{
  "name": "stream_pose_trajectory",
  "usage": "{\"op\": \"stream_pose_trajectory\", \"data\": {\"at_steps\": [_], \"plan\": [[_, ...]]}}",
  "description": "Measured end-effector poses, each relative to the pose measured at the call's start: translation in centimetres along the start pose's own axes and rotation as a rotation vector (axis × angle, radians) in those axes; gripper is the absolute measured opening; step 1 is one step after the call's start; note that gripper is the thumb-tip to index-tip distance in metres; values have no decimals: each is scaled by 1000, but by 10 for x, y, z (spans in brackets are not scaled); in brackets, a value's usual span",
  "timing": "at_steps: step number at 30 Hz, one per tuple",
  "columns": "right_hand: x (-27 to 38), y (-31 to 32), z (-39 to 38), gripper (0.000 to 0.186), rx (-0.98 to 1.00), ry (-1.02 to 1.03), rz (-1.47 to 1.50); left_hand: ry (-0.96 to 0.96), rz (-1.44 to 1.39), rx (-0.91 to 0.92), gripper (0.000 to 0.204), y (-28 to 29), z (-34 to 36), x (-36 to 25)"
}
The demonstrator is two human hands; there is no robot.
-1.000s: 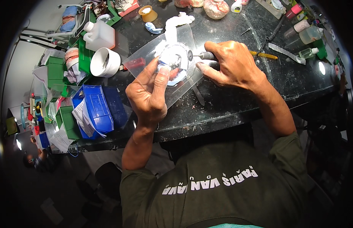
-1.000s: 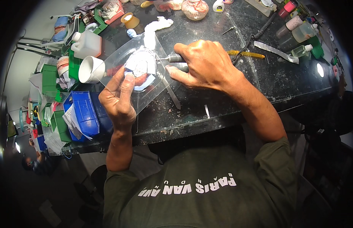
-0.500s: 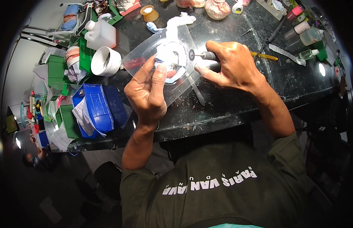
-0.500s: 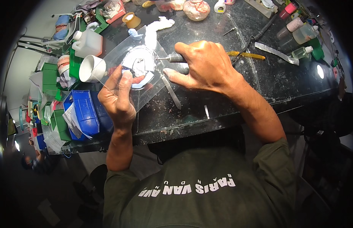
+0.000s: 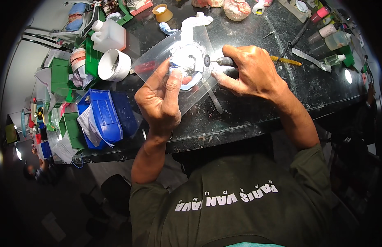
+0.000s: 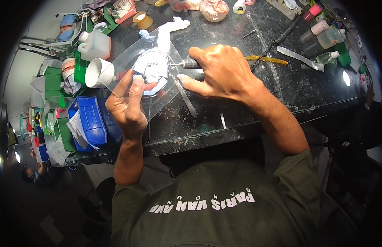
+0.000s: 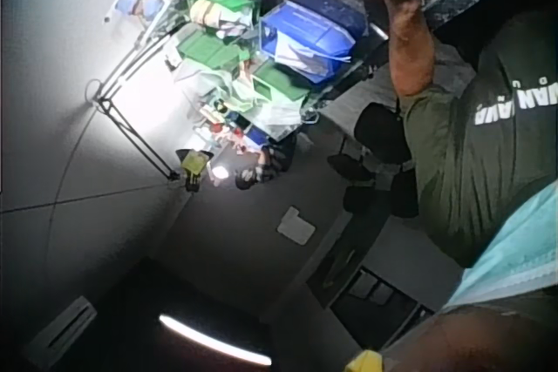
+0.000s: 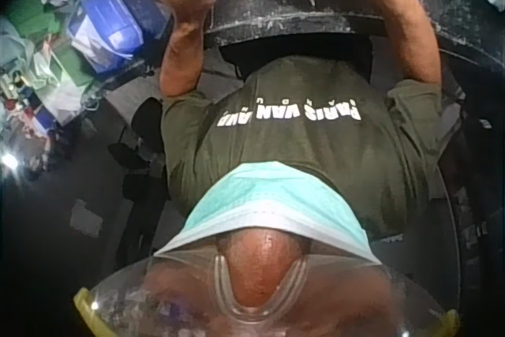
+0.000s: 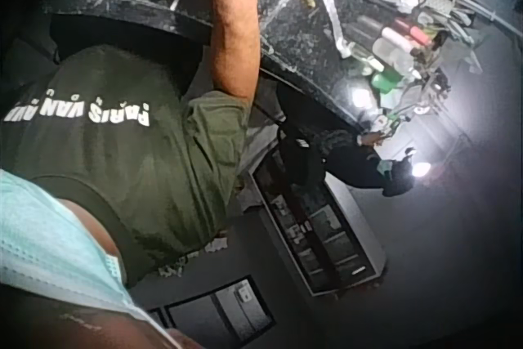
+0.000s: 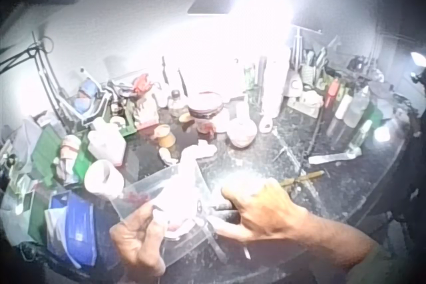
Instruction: The person uses a rotary tool to trim the edges of a clear plastic dental guard. They rotate the guard to reach different sides, occasionally wiping away dust, and then pick up a blue dental model.
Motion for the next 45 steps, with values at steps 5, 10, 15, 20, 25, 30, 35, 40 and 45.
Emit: {"op": "stream_pose_trajectory", "data": {"at_steps": [5,10,15,20,25,30,35,40,45], "plan": [[0,-1,0,46,9,-4,5,-15,-1,25,34,-2,0,-2],[0,0,0,46,15,-12,5,0,-10,24,34,-3,0,-2],[-1,-2,0,46,18,-17,-1,13,-24,16,35,-2,-1,-2],[0,-2,0,46,28,-18,-6,16,-5,-6,35,3,0,4],[0,-3,-1,46,34,-13,-11,19,-10,-9,35,1,-1,1],[0,-3,-1,47,34,-9,-17,8,-2,-5,35,2,-1,2],[0,-5,-1,46,43,-10,-2,13,-1,-15,34,4,-1,3],[1,-4,-2,46,41,-16,-2,9,-15,-4,35,2,0,2],[0,-5,-2,46,17,-5,-21,1,-20,-5,34,0,0,0]]}}
Point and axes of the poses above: each hand's wrist, its own z-axis towards the middle knuckle, its own y-axis out of the back of the hand, x = y × z, the point moved 9 cm from there along z, towards the middle knuckle, and after that the axes turned 10 degrees about -x, right-handed, at the moved point
